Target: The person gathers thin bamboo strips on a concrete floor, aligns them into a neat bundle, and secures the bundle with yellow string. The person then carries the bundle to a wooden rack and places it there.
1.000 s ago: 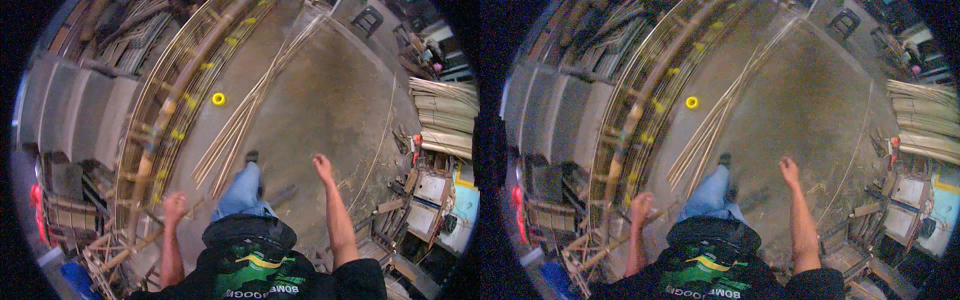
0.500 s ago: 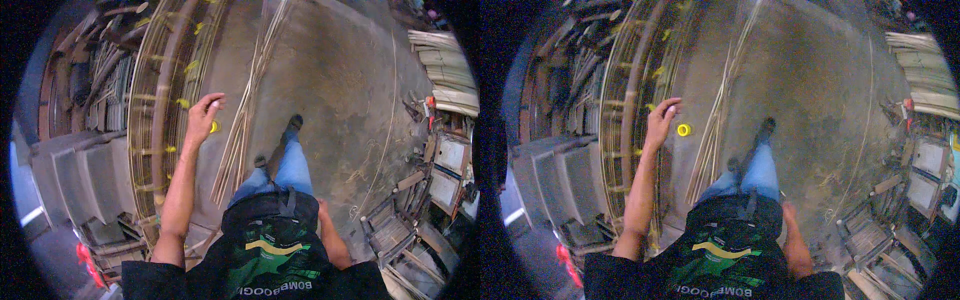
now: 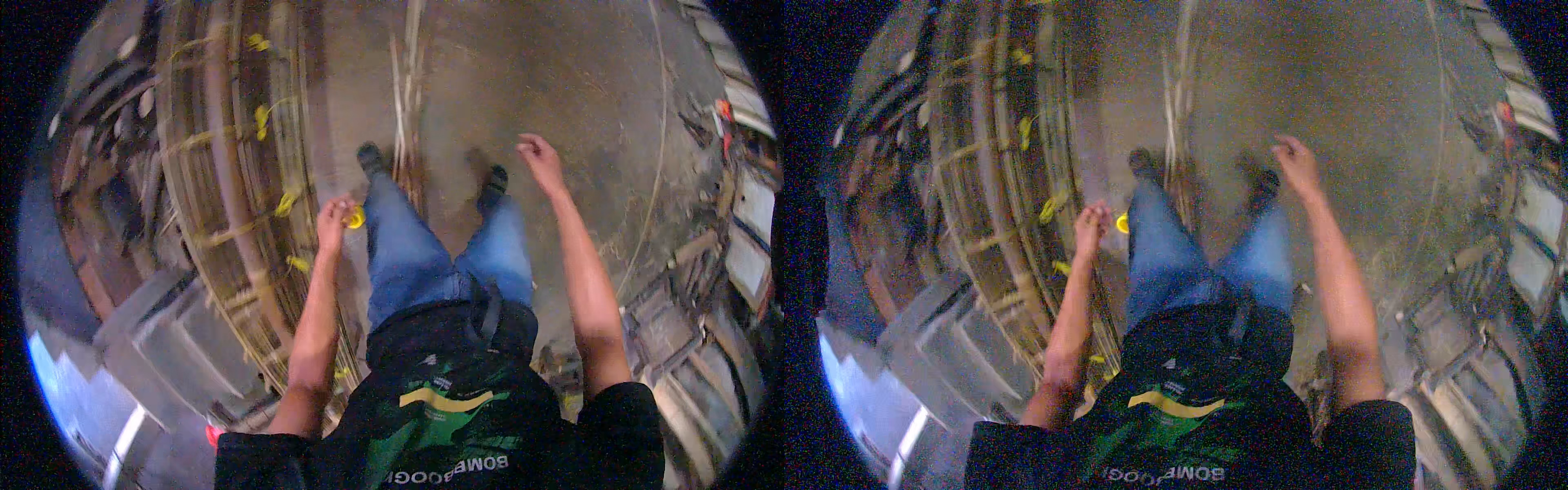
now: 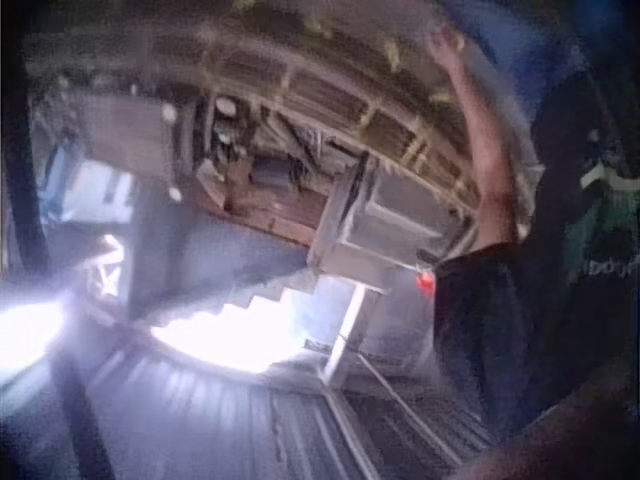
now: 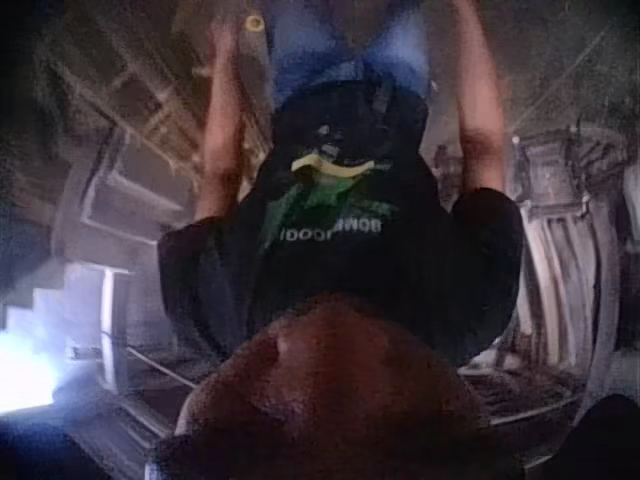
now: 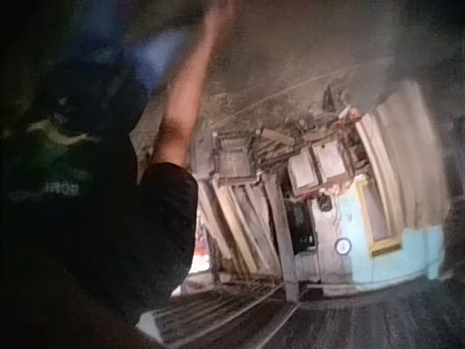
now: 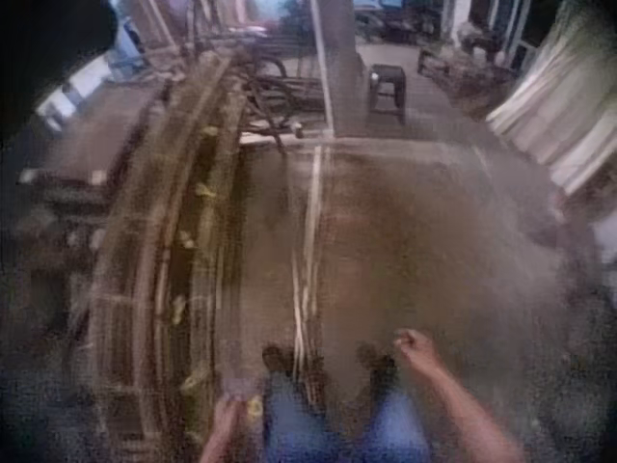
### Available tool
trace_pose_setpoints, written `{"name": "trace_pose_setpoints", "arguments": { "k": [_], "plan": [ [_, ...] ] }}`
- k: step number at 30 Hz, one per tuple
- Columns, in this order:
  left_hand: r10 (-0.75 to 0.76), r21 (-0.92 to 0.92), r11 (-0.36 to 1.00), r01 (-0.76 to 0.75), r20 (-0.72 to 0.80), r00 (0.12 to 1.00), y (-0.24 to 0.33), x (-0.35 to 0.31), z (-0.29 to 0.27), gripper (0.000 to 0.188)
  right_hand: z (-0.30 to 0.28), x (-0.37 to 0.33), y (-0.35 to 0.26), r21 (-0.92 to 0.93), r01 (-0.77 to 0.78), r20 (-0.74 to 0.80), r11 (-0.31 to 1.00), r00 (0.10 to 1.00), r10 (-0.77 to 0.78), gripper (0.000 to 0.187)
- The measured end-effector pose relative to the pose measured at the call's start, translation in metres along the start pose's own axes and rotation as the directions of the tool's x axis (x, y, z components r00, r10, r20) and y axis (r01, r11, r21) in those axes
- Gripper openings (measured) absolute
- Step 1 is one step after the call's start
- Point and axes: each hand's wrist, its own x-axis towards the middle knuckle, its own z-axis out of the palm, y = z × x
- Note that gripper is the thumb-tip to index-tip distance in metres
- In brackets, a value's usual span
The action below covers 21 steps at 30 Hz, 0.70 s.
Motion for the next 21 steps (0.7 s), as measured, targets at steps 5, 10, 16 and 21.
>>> {"name": "trace_pose_setpoints", "arguments": {
  "k": [5, 10, 16, 21],
  "plan": [
    [-0.056, 0.194, 0.981, 0.019, 0.186, 0.981, -0.06, 0.239, 0.062, 0.051, 0.123, 0.086, 0.048, 0.014, -0.156, 0.055, 0.988, 0.986, 0.155, 0.035],
    [-0.089, 0.457, 0.889, -0.028, 0.232, 0.969, -0.188, 0.426, 0.119, 0.082, 0.325, 0.176, 0.255, 0.072, -0.261, 0.401, 0.963, 0.891, 0.211, 0.051],
    [-0.102, 0.579, 0.803, -0.14, 0.365, 0.925, -0.279, 0.574, 0.221, 0.099, 0.483, 0.297, 0.369, 0.243, -0.398, 0.265, 0.884, 0.904, 0.335, 0.082],
    [0.043, 0.596, 0.799, -0.085, 0.085, 0.995, -0.342, 0.582, 0.2, 0.1, 0.529, 0.29, 0.321, 0.034, -0.307, 0.249, 0.951, 0.924, 0.289, 0.085]
  ]
}}
